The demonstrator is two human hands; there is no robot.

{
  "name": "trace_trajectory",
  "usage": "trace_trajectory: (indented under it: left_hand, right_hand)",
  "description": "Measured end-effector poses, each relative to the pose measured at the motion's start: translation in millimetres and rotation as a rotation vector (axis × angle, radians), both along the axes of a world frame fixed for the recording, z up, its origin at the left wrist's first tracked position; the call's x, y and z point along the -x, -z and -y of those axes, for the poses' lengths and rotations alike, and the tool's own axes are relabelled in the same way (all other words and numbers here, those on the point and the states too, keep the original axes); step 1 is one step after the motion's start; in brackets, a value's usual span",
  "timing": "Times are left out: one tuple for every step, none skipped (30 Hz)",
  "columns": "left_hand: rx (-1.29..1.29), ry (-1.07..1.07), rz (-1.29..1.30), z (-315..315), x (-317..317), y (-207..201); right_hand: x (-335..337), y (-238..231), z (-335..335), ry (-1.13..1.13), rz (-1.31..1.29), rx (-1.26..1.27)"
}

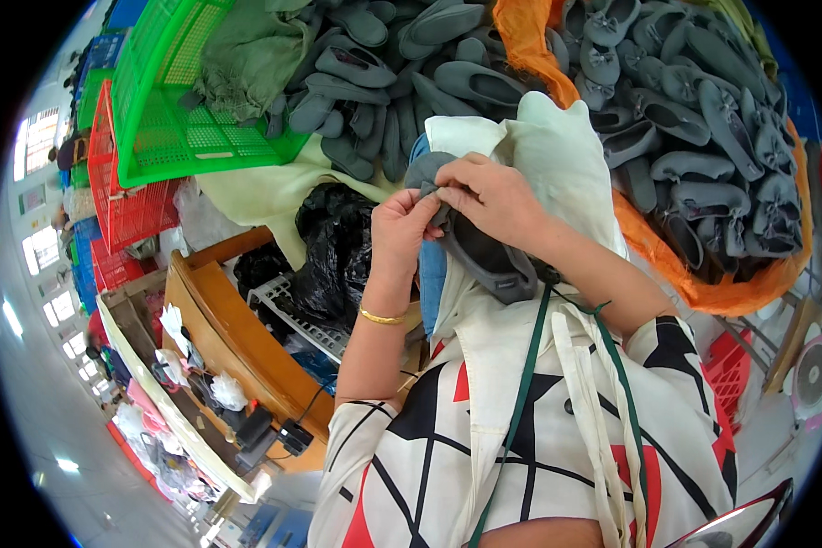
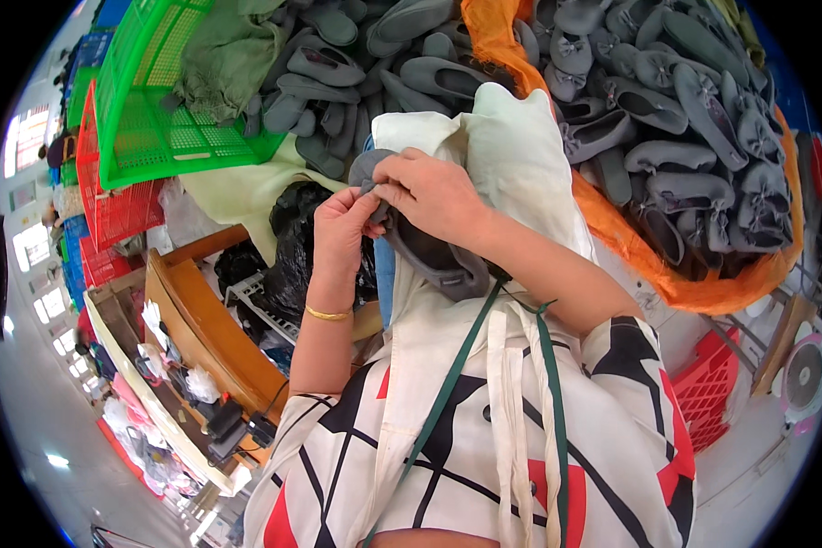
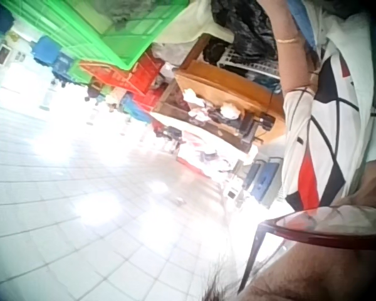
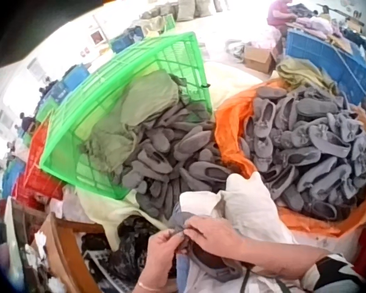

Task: The person is sewing a decorative bow onto the front of a grey slipper using a needle and thread. They repeatedly pull the thread through the fabric to secure the bow, then move on to the next slipper in the pile.

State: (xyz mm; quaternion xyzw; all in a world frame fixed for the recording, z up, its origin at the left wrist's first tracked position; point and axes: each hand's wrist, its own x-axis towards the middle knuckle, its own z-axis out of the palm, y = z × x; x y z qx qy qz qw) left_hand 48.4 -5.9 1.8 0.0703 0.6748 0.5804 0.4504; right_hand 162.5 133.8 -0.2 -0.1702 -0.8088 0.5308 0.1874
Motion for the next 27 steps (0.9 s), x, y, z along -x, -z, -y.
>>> trace_trajectory:
  left_hand:
    - [0.000, 0.012, -0.014, -1.1, -1.2, -0.6]
    - [0.011, 0.026, -0.037, -1.9, -0.9, -1.0]
    - [0.023, 0.039, -0.060, -3.0, -0.2, -1.0]
    - [0.035, 0.048, -0.081, -3.3, -1.4, 0.3]
    - [0.036, 0.065, -0.101, -4.1, 0.8, 2.4]
    - [0.049, 0.067, -0.118, -5.6, -0.8, 1.0]
    - [0.060, 0.062, -0.135, -7.7, -2.6, -0.7]
    - [0.067, 0.049, -0.151, -6.3, -3.3, -1.5]
    - [0.066, 0.054, -0.144, -4.9, -2.8, -1.4]
    - [0.074, 0.052, -0.147, -5.9, -3.0, -2.2]
    - [0.081, 0.042, -0.152, -4.8, -3.0, -2.0]
    - [0.089, 0.032, -0.156, -4.4, -2.6, -1.8]
    - [0.078, 0.034, -0.157, -4.4, -2.2, -2.0]
    - [0.067, 0.037, -0.156, -4.6, -2.2, -2.4]
    - [0.059, 0.039, -0.158, -3.9, -2.5, -2.1]
    - [0.063, 0.033, -0.163, -2.6, -3.2, 0.7]
    - [0.066, 0.028, -0.172, -1.8, -3.8, 0.7]
    - [0.066, 0.029, -0.181, -3.2, -3.7, 1.0]
    - [0.059, 0.027, -0.176, -2.6, -3.1, 1.1]
    - [0.044, 0.043, -0.164, -6.5, -2.6, 0.1]
    - [0.038, 0.045, -0.158, -6.4, -3.3, -0.5]
    - [0.036, 0.052, -0.163, -7.7, -4.1, -0.6]
    - [0.033, 0.059, -0.169, -9.1, -5.0, -0.8]
    - [0.029, 0.066, -0.174, -10.3, -6.1, -1.1]
    - [0.047, 0.045, -0.199, -8.5, -8.8, -2.1]
    - [0.053, 0.033, -0.215, -9.2, -10.5, -4.0]
    - [0.059, 0.022, -0.233, -9.7, -11.6, -6.6]
  right_hand:
    - [0.4, 2.9, 2.2, 0.008, -0.032, -0.029]
    - [4.1, 8.4, 6.5, 0.016, -0.062, -0.059]
    - [8.6, 11.5, 8.6, 0.023, -0.092, -0.089]
    - [12.6, 13.4, 7.5, 0.062, -0.155, -0.046]
    - [19.3, 15.8, 3.9, 0.096, -0.221, -0.007]
    - [24.2, 17.2, 1.5, 0.130, -0.288, 0.032]
    - [27.3, 14.9, -1.4, 0.094, -0.197, 0.428]
    - [26.1, 7.3, -6.5, 0.065, -0.137, 0.637]
    - [22.2, -2.9, -14.5, 0.035, -0.075, 0.846]
    - [17.1, -7.6, -22.6, 0.009, -0.016, 1.055]
    - [10.3, -2.5, -29.3, 0.014, -0.008, 1.150]
    - [0.6, 2.3, -39.7, 0.043, -0.056, 1.211]
    - [-12.4, 5.5, -54.1, 0.074, -0.100, 1.267]
    - [-27.4, 9.9, -77.5, 0.131, -0.208, 1.309]
    - [-40.6, 11.5, -101.6, 0.184, -0.319, 1.352]
    - [-49.2, 2.2, -119.9, 0.478, -0.362, 1.252]
    - [-71.8, 7.8, -150.6, 0.456, -0.506, 1.200]
    - [-96.1, 12.7, -184.3, 0.580, -0.672, 1.198]
    - [-113.3, 3.8, -208.5, 0.817, -0.751, 1.080]
    - [-135.1, -13.2, -228.1, 1.065, -0.830, 0.931]
    - [-155.9, -21.5, -240.8, 1.108, -0.940, 0.706]
    - [-170.2, -25.9, -247.1, 1.143, -1.041, 0.473]
    - [-172.2, -20.3, -247.7, 1.038, -0.985, 0.386]
    - [-172.2, -8.9, -246.8, 0.932, -0.927, 0.300]
    - [-148.8, -2.7, -226.1, 0.912, -0.805, 0.264]
    - [-128.6, -2.8, -204.4, 0.895, -0.682, 0.204]
    - [-111.1, -6.2, -172.4, 0.779, -0.461, 0.240]
